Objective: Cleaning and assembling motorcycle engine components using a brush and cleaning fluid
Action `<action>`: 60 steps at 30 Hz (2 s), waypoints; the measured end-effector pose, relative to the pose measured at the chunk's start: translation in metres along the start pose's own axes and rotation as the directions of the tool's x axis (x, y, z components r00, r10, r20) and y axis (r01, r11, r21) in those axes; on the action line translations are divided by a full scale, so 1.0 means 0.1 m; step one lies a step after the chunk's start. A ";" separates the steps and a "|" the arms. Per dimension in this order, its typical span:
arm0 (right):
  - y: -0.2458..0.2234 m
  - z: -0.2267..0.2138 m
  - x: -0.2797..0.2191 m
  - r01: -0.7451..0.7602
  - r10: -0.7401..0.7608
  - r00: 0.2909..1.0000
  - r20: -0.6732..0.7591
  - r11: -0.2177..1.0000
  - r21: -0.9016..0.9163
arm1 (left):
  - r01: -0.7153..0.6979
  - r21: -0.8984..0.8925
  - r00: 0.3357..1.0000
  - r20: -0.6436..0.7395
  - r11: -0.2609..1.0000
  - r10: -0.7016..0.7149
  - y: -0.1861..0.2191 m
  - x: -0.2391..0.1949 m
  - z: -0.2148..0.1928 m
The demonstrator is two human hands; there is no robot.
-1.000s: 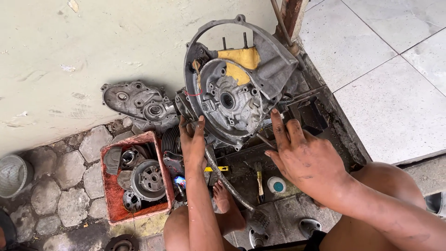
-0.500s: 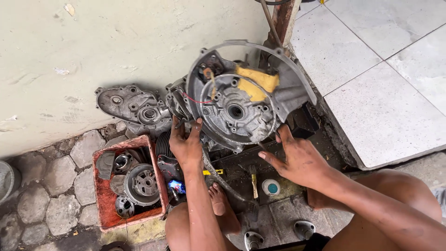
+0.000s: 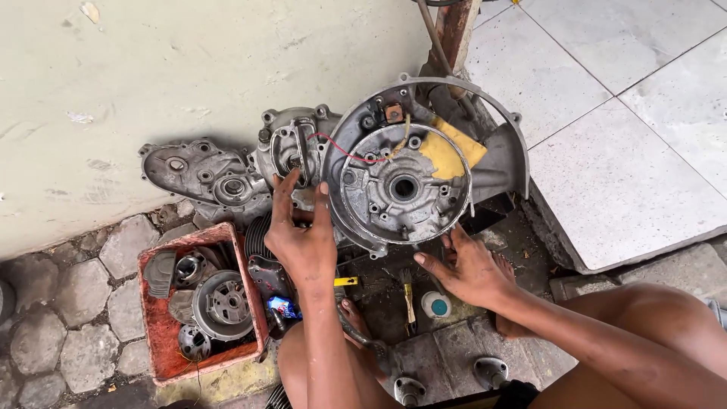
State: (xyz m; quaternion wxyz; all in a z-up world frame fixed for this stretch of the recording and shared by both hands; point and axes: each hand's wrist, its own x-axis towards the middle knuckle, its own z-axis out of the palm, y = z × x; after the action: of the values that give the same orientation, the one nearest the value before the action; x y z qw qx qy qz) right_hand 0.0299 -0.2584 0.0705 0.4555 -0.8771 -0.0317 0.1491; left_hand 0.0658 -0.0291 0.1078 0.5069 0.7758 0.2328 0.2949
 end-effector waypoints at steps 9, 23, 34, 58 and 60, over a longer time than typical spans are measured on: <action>0.43 0.24 0.22 -0.107 0.110 0.993 0.028 0.990 -0.093 | -0.086 -0.024 0.996 0.001 0.996 0.086 0.14 -0.08 -0.01; 0.32 0.32 0.15 0.035 0.010 0.980 -0.201 0.975 0.218 | -0.091 -0.082 0.996 -0.019 0.992 0.090 -0.16 0.06 0.04; 0.31 0.61 0.27 0.281 -0.184 0.940 -0.288 0.896 0.344 | -0.189 0.005 0.979 -0.072 0.982 0.189 0.18 -0.13 -0.29; 0.02 0.10 0.22 0.114 -0.103 0.993 -0.050 0.930 0.349 | -0.105 -0.278 0.990 0.063 0.955 0.127 -0.15 0.21 -0.20; 0.10 0.06 0.20 0.090 -0.092 0.996 -0.008 0.936 0.340 | -0.068 -0.297 0.991 0.087 0.952 0.098 -0.16 0.16 -0.20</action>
State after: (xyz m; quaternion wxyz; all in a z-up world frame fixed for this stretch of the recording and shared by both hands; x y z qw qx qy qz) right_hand 0.0466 -0.2550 0.0545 0.6063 -0.7823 -0.0477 0.1345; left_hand 0.0625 0.0009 0.1029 0.6146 0.7150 0.1279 0.3077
